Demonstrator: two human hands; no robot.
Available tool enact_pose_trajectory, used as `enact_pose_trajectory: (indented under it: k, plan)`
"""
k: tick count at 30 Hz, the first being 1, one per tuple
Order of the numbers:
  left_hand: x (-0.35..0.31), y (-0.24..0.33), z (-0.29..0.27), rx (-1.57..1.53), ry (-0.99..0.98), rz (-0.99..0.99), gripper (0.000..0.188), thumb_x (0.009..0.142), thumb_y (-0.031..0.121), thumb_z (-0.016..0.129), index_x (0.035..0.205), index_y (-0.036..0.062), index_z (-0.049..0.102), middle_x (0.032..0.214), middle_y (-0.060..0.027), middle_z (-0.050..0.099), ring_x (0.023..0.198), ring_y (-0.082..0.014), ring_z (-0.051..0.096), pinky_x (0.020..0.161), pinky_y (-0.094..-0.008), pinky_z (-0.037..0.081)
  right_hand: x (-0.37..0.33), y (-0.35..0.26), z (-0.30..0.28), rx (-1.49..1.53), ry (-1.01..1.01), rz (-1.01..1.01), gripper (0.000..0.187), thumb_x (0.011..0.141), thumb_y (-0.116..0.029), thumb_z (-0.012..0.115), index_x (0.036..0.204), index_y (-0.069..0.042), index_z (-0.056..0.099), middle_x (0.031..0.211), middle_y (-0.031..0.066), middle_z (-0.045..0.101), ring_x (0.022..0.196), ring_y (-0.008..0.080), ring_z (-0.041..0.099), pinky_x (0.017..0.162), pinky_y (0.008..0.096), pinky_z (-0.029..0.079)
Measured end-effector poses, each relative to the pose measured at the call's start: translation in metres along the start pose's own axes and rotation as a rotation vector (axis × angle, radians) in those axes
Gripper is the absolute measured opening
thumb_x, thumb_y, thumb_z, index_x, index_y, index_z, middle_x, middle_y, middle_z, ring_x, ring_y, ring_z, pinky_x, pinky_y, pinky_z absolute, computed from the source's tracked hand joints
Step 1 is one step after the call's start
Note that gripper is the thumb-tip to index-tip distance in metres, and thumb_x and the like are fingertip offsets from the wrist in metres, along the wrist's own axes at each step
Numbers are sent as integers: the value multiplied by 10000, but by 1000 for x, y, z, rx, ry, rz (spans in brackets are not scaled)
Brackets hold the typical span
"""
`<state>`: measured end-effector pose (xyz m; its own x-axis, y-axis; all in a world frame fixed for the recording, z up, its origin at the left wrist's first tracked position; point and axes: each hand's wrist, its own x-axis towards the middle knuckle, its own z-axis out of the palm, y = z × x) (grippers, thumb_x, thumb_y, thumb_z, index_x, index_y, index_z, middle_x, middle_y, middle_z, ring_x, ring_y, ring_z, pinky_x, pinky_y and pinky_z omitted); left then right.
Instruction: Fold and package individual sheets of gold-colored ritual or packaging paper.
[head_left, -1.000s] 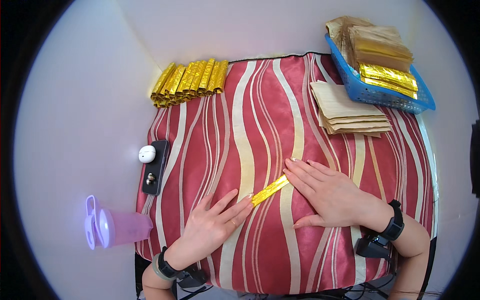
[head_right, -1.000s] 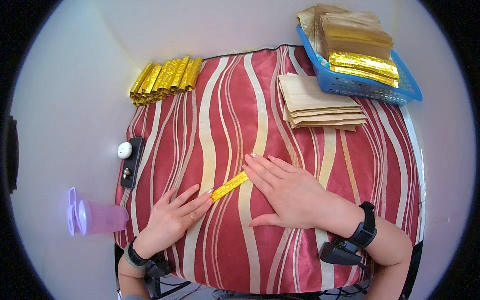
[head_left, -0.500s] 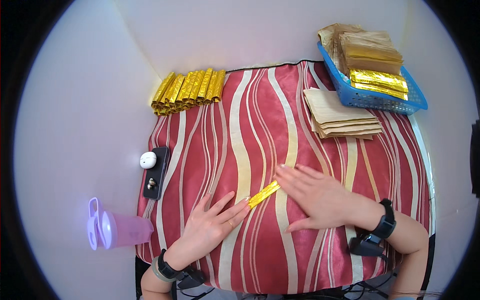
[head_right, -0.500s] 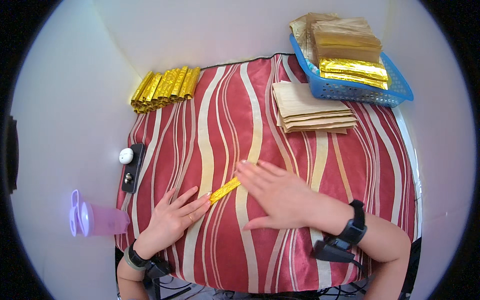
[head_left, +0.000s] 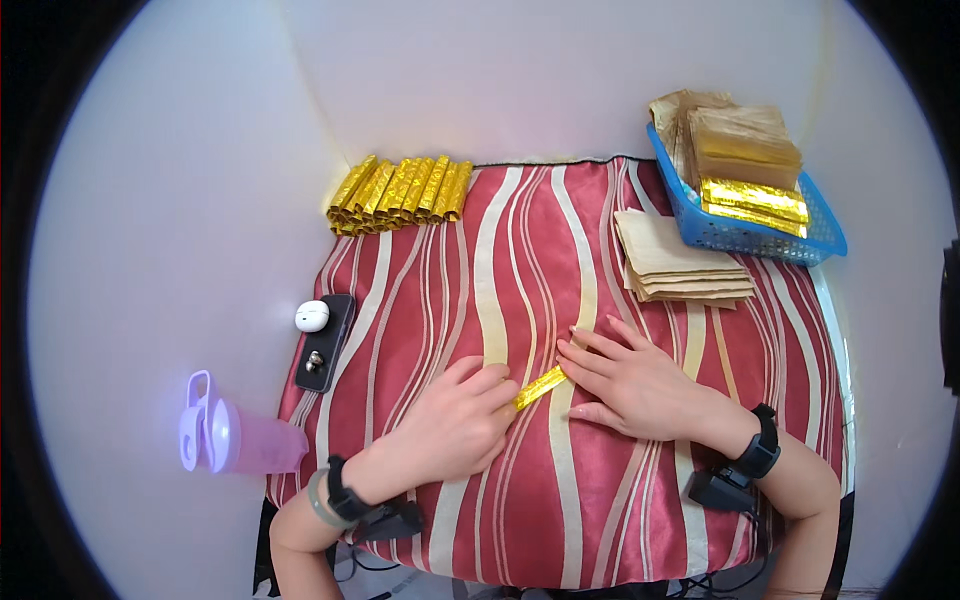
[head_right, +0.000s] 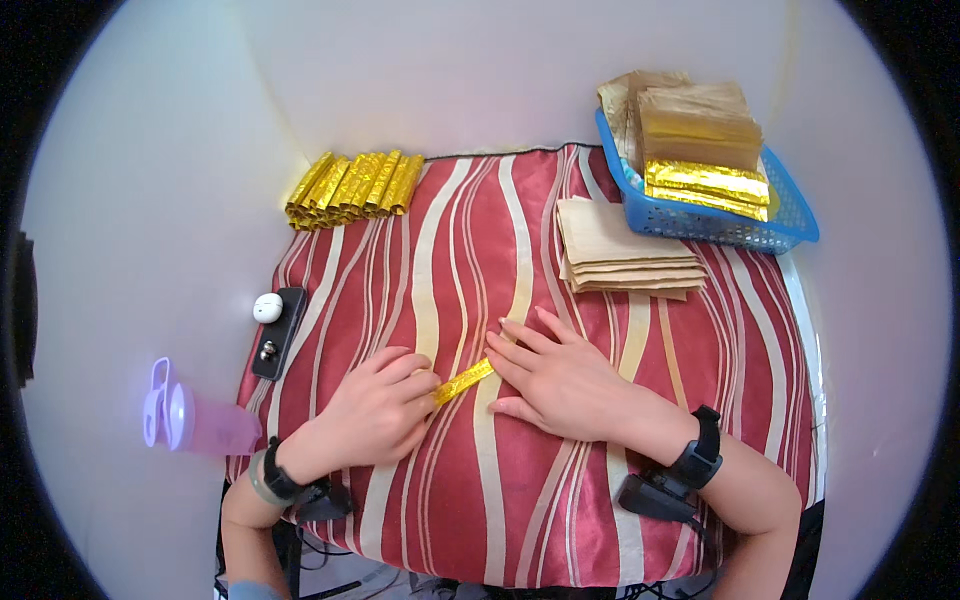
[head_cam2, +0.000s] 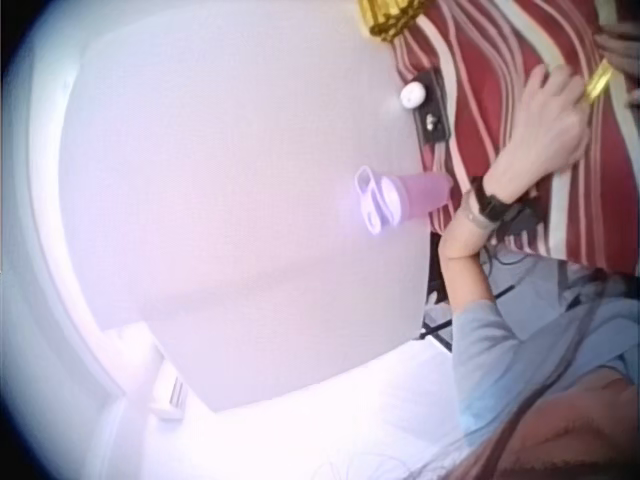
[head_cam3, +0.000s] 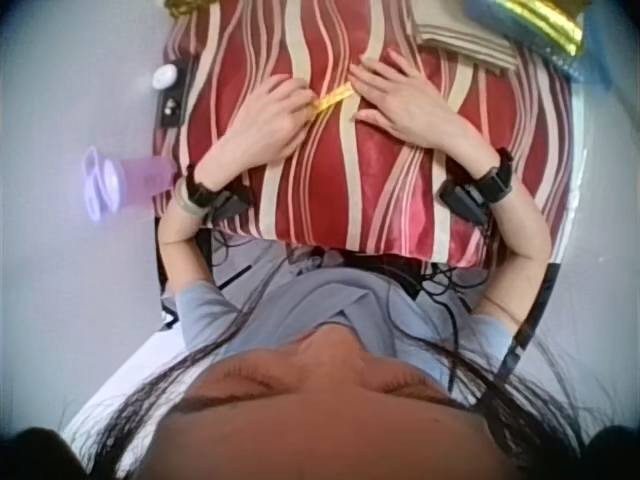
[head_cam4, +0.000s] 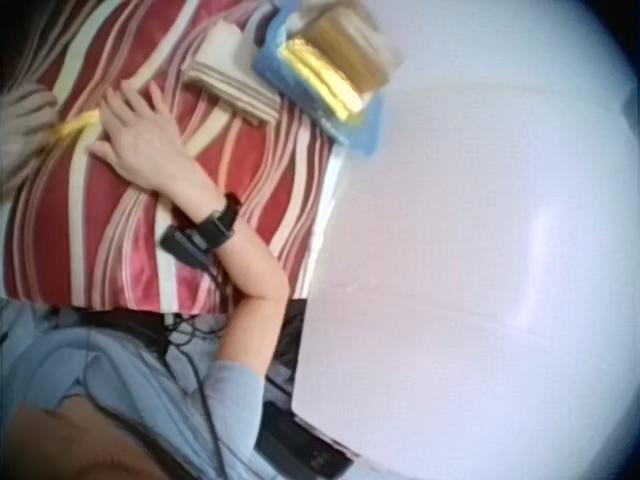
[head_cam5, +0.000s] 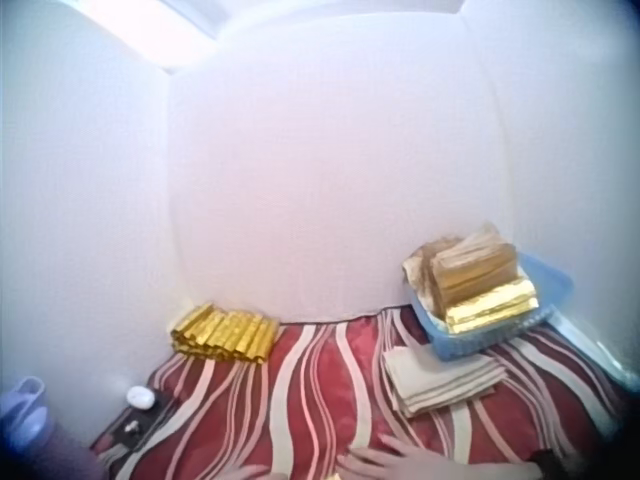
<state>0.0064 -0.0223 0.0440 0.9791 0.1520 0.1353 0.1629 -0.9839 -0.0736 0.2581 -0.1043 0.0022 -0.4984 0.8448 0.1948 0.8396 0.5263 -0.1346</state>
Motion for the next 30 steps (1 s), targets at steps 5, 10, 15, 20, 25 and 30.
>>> enact_pose_trajectory:
  k: [5,10,15,20,25,30]
  plan:
    - [27,-15,23,-204,92,-30,224,773,197,700,928,53,626,841,-66,596,811,-257,598,719,-369,493,7,0,-4,-56,136,-47,401,917,-308,609,1186,-14,647,1350,159,556,1309,301,470,1123,471,324]
    - [35,-3,39,-181,262,-27,153,845,173,681,858,51,590,792,-60,537,744,-229,595,625,-339,517,8,10,-3,73,172,-66,294,873,-193,652,1138,-69,682,1129,103,594,1069,261,554,887,390,467]
    - [34,0,46,-105,264,-40,139,827,146,678,810,43,587,788,-60,536,709,-208,592,571,-327,521,10,16,0,159,236,-64,252,830,-164,711,1069,-86,694,994,63,600,952,255,570,798,368,489]
    - [30,-1,52,-202,288,-123,129,829,131,675,840,29,596,799,-73,547,729,-229,608,602,-341,523,10,18,8,246,279,8,220,830,-142,714,1037,-74,689,993,69,616,951,260,588,809,361,495]
    - [32,-6,41,-525,242,-245,98,852,106,651,888,24,612,835,-104,569,750,-288,615,662,-381,506,5,27,13,499,331,114,184,856,-129,701,1024,-55,679,987,84,640,931,278,611,807,368,504]
    - [32,-5,38,-727,243,-367,101,846,67,671,892,-1,613,867,-116,609,726,-247,637,658,-332,513,12,5,-1,759,357,274,203,898,-132,691,1075,-33,677,908,86,688,862,205,653,775,322,519]
